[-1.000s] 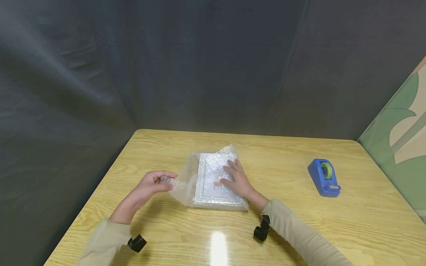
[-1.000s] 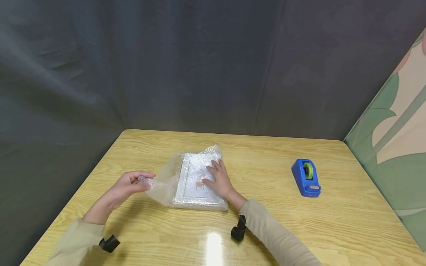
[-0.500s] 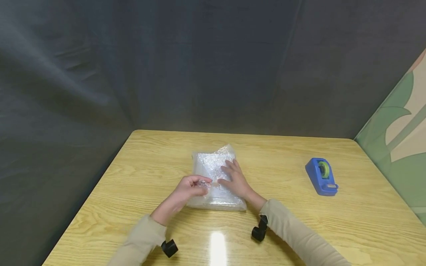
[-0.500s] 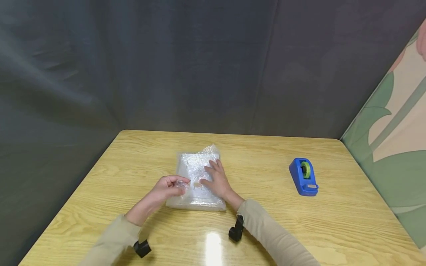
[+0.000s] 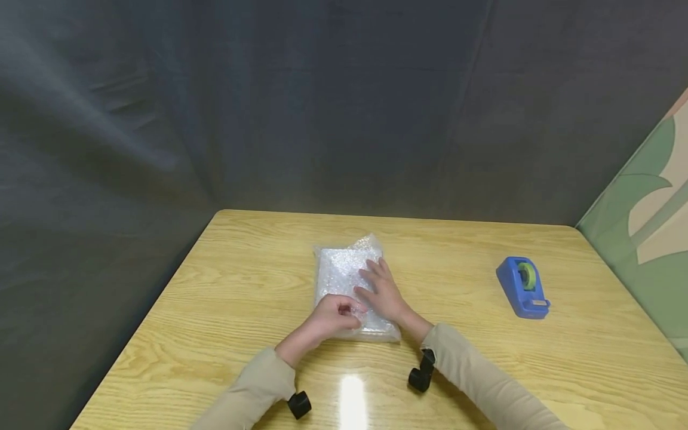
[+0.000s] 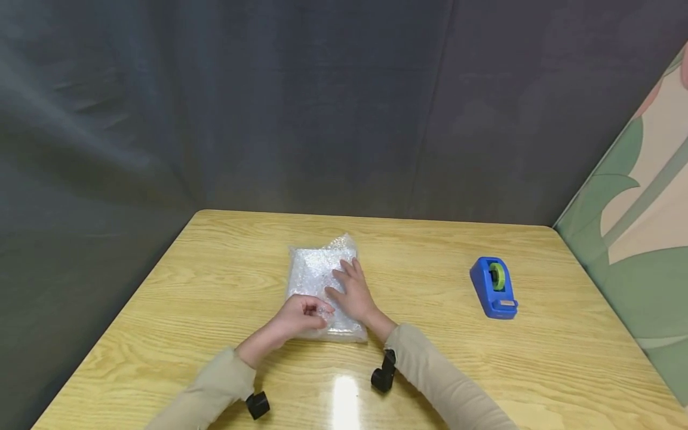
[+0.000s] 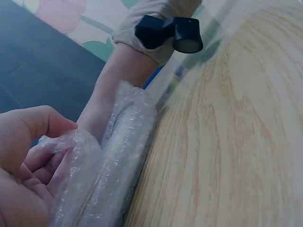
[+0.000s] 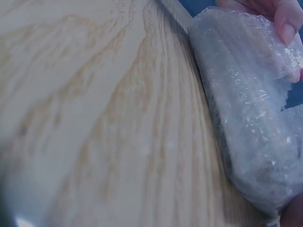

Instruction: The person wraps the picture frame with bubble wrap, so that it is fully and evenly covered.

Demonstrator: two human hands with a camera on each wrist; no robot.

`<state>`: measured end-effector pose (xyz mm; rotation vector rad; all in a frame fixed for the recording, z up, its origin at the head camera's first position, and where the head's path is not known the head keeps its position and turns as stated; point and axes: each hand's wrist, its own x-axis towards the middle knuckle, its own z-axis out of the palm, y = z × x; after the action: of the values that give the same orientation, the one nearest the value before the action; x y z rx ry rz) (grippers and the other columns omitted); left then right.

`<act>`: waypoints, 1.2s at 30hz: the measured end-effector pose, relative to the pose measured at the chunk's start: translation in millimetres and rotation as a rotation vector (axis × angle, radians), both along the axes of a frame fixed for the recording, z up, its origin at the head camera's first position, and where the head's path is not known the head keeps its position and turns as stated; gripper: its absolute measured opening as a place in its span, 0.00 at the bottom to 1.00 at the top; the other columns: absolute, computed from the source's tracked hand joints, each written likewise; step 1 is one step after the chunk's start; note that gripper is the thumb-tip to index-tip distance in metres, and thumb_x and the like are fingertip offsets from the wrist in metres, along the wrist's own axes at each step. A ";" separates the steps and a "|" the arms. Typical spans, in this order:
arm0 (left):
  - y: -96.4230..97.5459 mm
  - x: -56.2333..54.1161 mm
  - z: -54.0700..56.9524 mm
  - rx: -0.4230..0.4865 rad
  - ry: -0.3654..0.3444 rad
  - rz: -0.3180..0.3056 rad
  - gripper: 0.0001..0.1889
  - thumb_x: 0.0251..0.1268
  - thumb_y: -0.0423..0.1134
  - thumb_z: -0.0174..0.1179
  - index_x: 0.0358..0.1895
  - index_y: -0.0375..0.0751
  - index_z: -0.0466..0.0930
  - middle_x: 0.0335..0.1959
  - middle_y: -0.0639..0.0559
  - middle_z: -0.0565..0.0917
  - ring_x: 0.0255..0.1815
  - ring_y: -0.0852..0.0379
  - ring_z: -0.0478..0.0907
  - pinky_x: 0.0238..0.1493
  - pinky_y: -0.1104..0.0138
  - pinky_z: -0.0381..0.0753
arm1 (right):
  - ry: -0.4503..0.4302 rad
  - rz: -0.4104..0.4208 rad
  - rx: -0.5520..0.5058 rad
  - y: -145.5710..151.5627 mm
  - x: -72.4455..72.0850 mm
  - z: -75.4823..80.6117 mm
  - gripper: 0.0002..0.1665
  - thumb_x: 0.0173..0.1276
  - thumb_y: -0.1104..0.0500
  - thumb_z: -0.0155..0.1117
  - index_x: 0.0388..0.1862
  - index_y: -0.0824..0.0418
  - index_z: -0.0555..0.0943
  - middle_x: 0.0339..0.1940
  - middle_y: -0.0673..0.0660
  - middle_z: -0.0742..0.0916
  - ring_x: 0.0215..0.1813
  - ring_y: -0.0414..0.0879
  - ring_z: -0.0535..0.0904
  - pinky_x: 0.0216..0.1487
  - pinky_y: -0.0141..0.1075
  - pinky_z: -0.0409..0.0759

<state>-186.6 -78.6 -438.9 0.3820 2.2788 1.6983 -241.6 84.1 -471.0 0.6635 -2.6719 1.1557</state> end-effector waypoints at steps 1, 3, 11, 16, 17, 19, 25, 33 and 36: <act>1.4 0.4 -0.3 -0.013 0.013 -0.001 0.14 0.41 0.26 0.61 0.37 0.32 0.83 0.30 0.53 0.81 0.28 0.64 0.71 0.28 0.74 0.74 | 0.001 0.002 0.002 0.0 -0.2 -0.2 0.30 0.60 0.54 0.61 0.57 0.71 0.71 0.67 0.69 0.63 0.70 0.65 0.44 0.67 0.59 0.45; 3.2 0.8 -1.5 -0.036 0.042 -0.009 0.12 0.41 0.27 0.63 0.35 0.33 0.83 0.31 0.51 0.82 0.29 0.64 0.73 0.31 0.74 0.76 | 0.012 0.001 0.027 -0.2 -0.7 -0.6 0.33 0.58 0.51 0.62 0.57 0.71 0.72 0.67 0.69 0.63 0.70 0.65 0.44 0.67 0.58 0.46; 4.1 4.0 -0.2 -0.038 0.050 -0.113 0.15 0.47 0.34 0.68 0.41 0.33 0.82 0.39 0.45 0.83 0.36 0.59 0.80 0.40 0.72 0.79 | -0.005 0.003 0.101 0.8 0.1 3.3 0.45 0.44 0.49 0.73 0.58 0.71 0.70 0.67 0.69 0.62 0.70 0.65 0.44 0.67 0.57 0.48; -2.5 7.1 4.9 -0.007 0.065 -0.163 0.15 0.55 0.33 0.62 0.47 0.33 0.79 0.45 0.43 0.81 0.43 0.56 0.78 0.45 0.73 0.77 | -0.024 -0.009 0.117 0.5 1.4 6.3 0.48 0.40 0.49 0.76 0.59 0.70 0.70 0.68 0.68 0.61 0.71 0.64 0.43 0.67 0.57 0.48; -4.5 7.5 7.1 0.001 0.090 -0.153 0.15 0.57 0.32 0.60 0.48 0.32 0.78 0.46 0.42 0.81 0.45 0.53 0.78 0.46 0.72 0.77 | -0.026 -0.009 0.120 0.2 1.8 6.8 0.48 0.40 0.49 0.76 0.59 0.70 0.70 0.68 0.68 0.61 0.71 0.65 0.43 0.67 0.58 0.48; -9.2 7.1 11.9 0.007 0.135 -0.077 0.14 0.59 0.31 0.57 0.48 0.32 0.78 0.47 0.41 0.80 0.48 0.50 0.76 0.48 0.69 0.77 | -0.038 -0.010 0.131 -0.3 2.5 7.3 0.49 0.40 0.47 0.75 0.59 0.69 0.69 0.69 0.68 0.61 0.71 0.64 0.43 0.66 0.58 0.48; -33.8 -12.1 20.1 0.020 0.094 0.349 0.20 0.61 0.29 0.51 0.57 0.31 0.69 0.56 0.36 0.71 0.60 0.41 0.65 0.58 0.54 0.70 | -0.078 -0.018 0.145 -1.5 2.7 7.9 0.51 0.42 0.41 0.72 0.61 0.68 0.68 0.70 0.65 0.59 0.72 0.61 0.41 0.67 0.56 0.48; -35.6 -24.6 -14.3 0.093 -0.086 0.394 0.27 0.71 0.35 0.38 0.68 0.26 0.45 0.69 0.32 0.51 0.69 0.38 0.48 0.69 0.53 0.48 | -0.094 -0.015 0.124 -1.4 2.9 6.0 0.52 0.43 0.40 0.72 0.61 0.68 0.68 0.70 0.65 0.59 0.72 0.61 0.40 0.68 0.56 0.47; -31.2 -23.3 -17.6 0.133 -0.059 0.388 0.26 0.72 0.34 0.35 0.68 0.26 0.45 0.69 0.33 0.49 0.70 0.39 0.44 0.69 0.53 0.44 | -0.083 -0.013 0.123 -1.4 2.3 5.0 0.51 0.44 0.40 0.71 0.61 0.68 0.68 0.70 0.65 0.59 0.72 0.61 0.40 0.68 0.56 0.47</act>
<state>-209.9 -109.8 -456.5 -0.0949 2.3148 2.0165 -239.4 82.8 -466.0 0.6280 -2.8318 1.0444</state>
